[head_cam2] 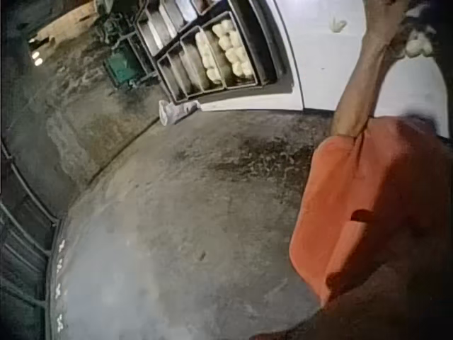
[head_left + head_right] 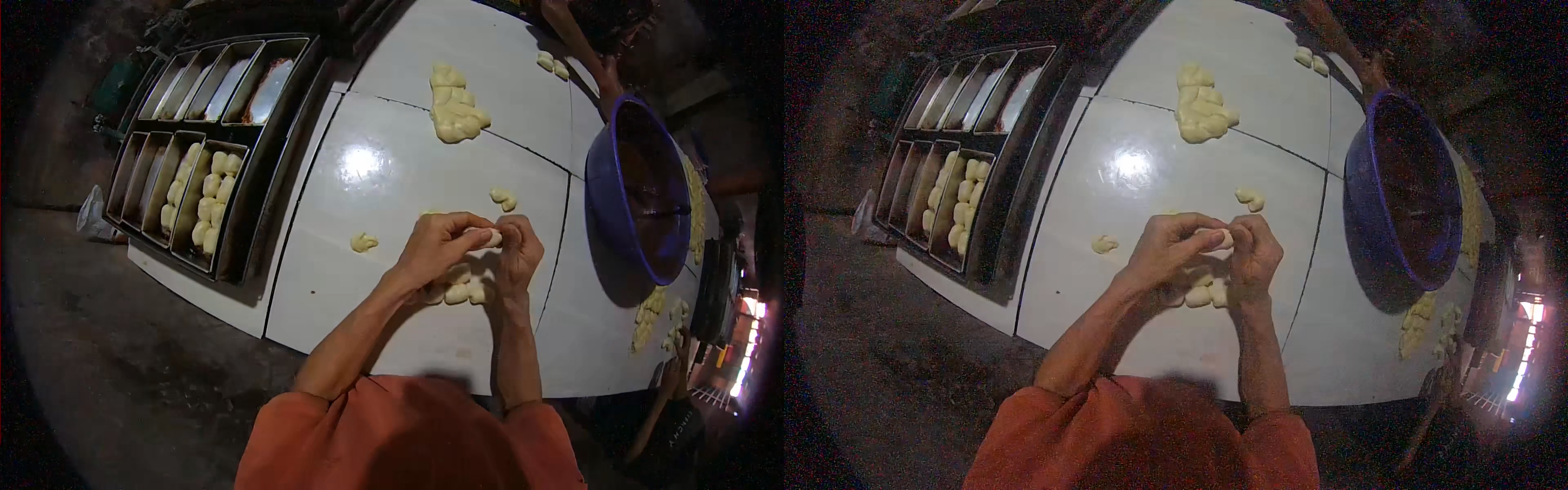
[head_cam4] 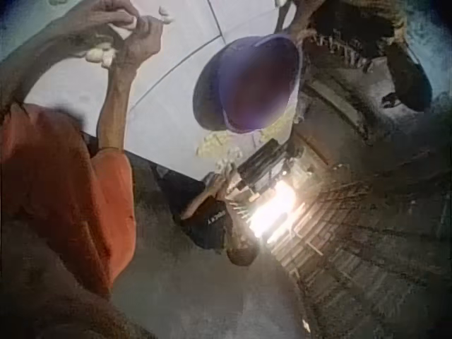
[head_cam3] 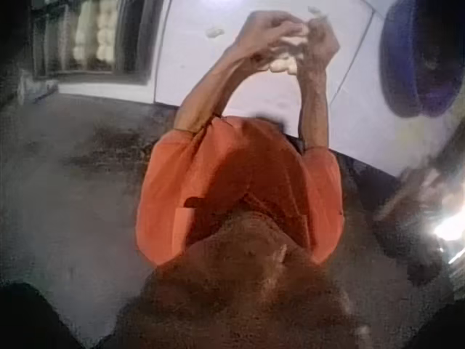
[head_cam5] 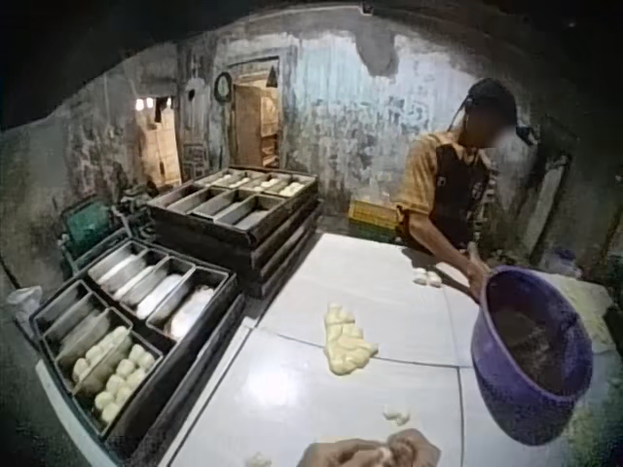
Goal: The person takes small pieces of dough, fills them with a chocolate-like substance from a bowl, shapes them into small rolls, and arranges them in metal bread pans.
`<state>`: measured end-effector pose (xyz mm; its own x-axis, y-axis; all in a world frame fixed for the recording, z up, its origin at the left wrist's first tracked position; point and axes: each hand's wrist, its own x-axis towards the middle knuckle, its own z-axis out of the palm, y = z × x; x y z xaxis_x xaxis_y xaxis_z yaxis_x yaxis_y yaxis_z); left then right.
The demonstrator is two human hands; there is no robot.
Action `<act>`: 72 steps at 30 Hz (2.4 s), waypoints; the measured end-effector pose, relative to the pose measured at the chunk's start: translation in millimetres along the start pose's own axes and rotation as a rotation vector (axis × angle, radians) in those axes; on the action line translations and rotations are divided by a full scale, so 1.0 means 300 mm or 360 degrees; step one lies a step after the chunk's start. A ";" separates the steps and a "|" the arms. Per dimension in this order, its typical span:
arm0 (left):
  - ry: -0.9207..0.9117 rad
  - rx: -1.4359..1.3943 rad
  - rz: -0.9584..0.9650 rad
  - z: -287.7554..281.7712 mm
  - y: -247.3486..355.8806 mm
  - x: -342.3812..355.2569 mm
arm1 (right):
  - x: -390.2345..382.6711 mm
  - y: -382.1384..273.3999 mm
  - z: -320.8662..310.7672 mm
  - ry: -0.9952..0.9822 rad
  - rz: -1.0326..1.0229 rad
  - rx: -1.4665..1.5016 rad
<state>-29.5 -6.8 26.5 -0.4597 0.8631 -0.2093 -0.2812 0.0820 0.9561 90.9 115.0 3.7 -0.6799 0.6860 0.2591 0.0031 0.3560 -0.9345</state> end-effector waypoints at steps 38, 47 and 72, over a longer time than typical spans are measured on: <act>-0.0135 0.1770 0.0378 -0.164 -0.102 -0.277 | -0.131 0.047 -0.097 -0.1064 -0.0729 -0.1048; -0.0052 0.1288 0.0410 -0.170 -0.138 -0.246 | -0.059 -0.267 0.054 -0.1204 0.0691 -0.0519; 0.1439 0.2114 -0.0232 -1.507 0.302 -0.771 | 0.459 -0.599 1.932 -0.2287 -0.1524 -0.0445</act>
<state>-329.5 -424.1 68.8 -0.9521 0.2875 0.1040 0.3057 0.9001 0.3106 -428.2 -222.3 65.7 -0.5694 -0.8162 0.0981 -0.7423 0.4592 -0.4879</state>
